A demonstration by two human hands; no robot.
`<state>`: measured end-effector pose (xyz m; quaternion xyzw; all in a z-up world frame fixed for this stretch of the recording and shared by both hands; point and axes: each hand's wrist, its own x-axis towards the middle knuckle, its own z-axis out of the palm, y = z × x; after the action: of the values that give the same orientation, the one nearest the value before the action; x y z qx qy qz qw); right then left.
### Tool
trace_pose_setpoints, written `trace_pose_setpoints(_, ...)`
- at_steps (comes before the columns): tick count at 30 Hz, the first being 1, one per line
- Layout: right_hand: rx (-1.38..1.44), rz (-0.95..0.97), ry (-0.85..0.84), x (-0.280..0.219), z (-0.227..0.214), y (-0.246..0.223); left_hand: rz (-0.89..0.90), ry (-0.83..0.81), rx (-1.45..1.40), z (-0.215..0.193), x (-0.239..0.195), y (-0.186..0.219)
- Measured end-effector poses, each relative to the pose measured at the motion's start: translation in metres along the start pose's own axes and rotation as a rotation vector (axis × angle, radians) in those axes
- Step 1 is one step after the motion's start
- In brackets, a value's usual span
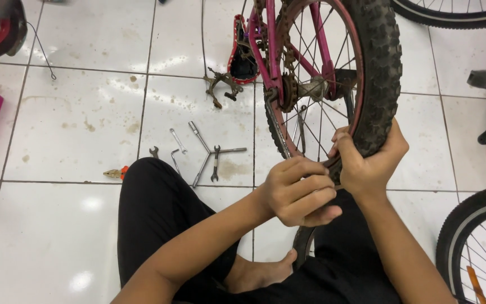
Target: The person sits on the floor and works on a pink bicycle, using a wrench to tighten the rear wheel axle nuts. They rotate the wheel to check alignment and continue adjusting the nuts on both sides of the axle.
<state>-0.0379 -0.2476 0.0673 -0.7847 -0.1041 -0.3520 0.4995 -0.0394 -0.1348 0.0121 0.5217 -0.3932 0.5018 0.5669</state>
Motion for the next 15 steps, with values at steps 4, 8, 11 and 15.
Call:
trace_pose_setpoints(4, 0.007, 0.04, 0.0, -0.003, -0.001, 0.003, -0.067, -0.032, -0.192, -0.007, -0.007, 0.004)
trace_pose_setpoints(8, 0.016, 0.052, -0.014, 0.004, -0.001, 0.002, -0.137, 0.031, -0.295, -0.004, -0.001, 0.005)
trace_pose_setpoints(11, 0.005, 0.065, -0.006, 0.002, -0.001, 0.001, -0.17, 0.062, -0.304, -0.002, 0.006, 0.009)
trace_pose_setpoints(15, 0.021, 0.075, -0.001, 0.002, 0.003, -0.008, -0.267, 0.046, -0.326, -0.002, 0.056, 0.012)
